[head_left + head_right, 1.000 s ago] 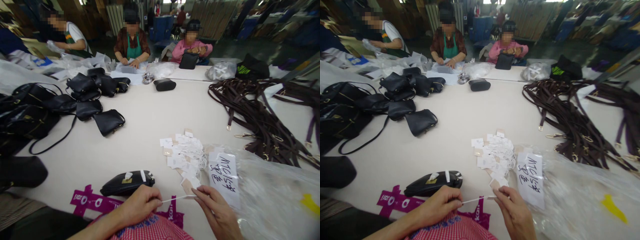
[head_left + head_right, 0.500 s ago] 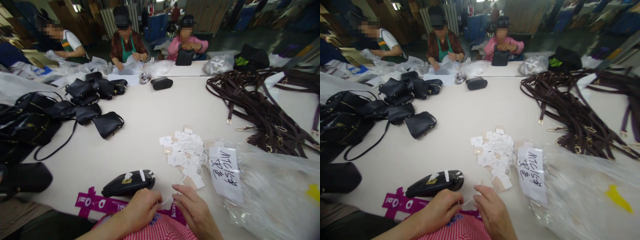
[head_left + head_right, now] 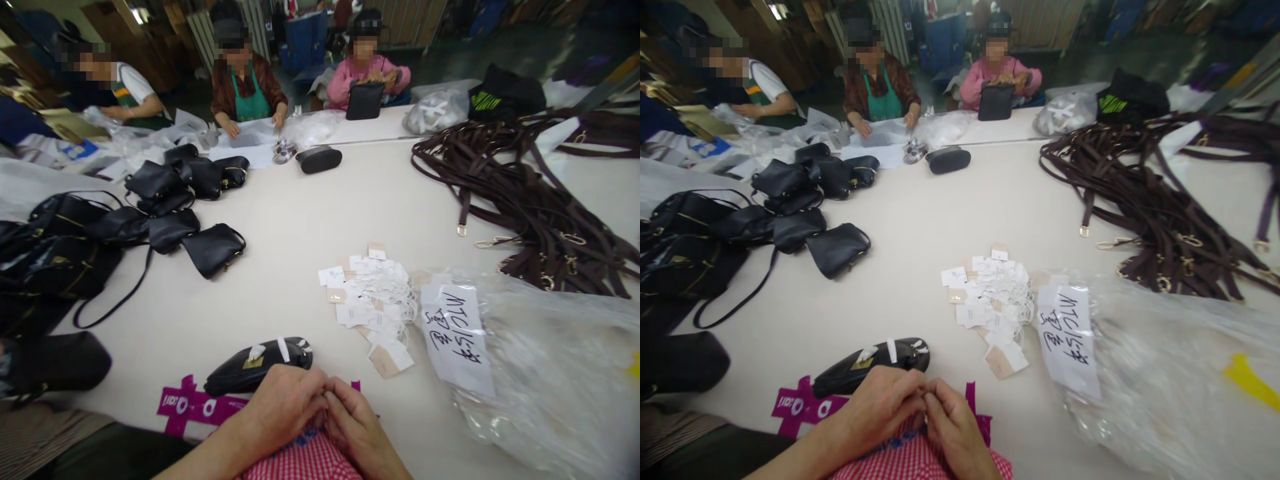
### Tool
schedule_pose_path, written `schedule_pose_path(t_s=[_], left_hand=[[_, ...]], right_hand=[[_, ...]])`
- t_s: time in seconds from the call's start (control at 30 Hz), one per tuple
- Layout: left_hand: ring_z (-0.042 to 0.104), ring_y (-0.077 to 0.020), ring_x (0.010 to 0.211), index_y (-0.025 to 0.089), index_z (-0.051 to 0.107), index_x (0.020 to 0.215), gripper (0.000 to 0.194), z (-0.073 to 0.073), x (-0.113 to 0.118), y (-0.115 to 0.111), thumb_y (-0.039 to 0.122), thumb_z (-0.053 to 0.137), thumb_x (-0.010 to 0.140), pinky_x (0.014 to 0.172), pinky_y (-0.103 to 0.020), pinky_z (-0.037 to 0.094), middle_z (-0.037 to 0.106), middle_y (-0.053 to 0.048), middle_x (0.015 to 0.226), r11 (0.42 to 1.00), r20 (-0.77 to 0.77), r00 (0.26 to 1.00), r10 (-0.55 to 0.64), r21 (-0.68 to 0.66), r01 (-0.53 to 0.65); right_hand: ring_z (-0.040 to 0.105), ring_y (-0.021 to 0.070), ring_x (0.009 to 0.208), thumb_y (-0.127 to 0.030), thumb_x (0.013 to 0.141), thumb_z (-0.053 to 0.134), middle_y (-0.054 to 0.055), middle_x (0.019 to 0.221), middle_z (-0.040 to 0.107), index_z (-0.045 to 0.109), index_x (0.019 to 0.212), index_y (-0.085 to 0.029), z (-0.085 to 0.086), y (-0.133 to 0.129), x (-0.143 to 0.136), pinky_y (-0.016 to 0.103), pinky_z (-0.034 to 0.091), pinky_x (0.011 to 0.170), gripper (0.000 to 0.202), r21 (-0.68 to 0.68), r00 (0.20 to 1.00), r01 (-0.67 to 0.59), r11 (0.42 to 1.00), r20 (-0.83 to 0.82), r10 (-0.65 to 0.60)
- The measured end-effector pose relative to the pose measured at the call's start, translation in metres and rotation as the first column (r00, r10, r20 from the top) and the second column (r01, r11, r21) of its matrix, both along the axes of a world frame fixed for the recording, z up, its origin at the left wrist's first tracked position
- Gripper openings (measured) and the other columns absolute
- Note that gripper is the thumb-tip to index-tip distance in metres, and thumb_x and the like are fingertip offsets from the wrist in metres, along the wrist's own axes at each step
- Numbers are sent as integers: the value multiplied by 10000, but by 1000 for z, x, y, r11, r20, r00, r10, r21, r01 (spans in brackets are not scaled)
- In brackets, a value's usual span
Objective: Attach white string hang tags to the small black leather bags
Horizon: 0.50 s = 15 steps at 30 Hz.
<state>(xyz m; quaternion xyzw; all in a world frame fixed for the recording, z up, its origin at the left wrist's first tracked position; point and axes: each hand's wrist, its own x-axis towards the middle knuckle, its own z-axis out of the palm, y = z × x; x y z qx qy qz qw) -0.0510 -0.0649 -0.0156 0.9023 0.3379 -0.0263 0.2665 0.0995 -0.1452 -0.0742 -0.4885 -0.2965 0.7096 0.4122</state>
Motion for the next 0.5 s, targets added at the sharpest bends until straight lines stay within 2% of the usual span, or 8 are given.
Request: schedule_pose_path(t_s=[0.13,0.2,0.27,0.37,0.43,0.5], left_hand=[[601,-160,620,197,568,838,163,3,-7,4,270,507,971,596,-261,391,656,2,697,998,63,996,-57,24,55],[566,-151,604,200,561,810,225,6,-11,8,293,468,993,586,-265,370,631,6,674,996,94,992,-86,25,84],[540,-156,615,201,555,800,230,10,-13,13,288,464,993,590,-278,366,609,7,671,994,94,989,-112,12,112],[549,-217,775,191,565,863,141,11,-11,24,316,596,918,695,-344,421,625,-33,825,1000,7,1000,-19,14,19],[534,-271,870,179,573,897,181,9,-6,31,321,675,851,760,-422,442,617,-69,929,996,-114,990,88,33,-85],[522,-294,883,176,584,887,156,5,2,36,287,677,829,769,-469,451,605,-79,932,991,-235,962,137,42,-130]], right_hand=[[487,130,601,-511,884,582,-18,654,566,696,824,-168,0,3,9,236,398,577,366,-27,993,-121,992,-19,121],[553,169,708,-463,864,604,13,725,631,724,809,-169,3,10,14,269,433,666,322,19,985,-169,985,45,168],[569,183,728,-428,852,609,18,722,646,733,754,-173,6,18,18,282,438,689,300,66,976,-181,981,135,171],[544,163,651,-411,841,618,4,652,629,721,683,-177,5,33,24,257,424,617,300,48,969,-122,991,221,109],[535,158,635,-430,836,621,1,649,638,729,705,-180,0,41,26,245,419,591,302,2,972,-81,997,224,79],[542,161,638,-449,835,612,2,666,658,742,739,-186,-7,48,27,244,418,592,308,-17,969,-56,998,241,58]])
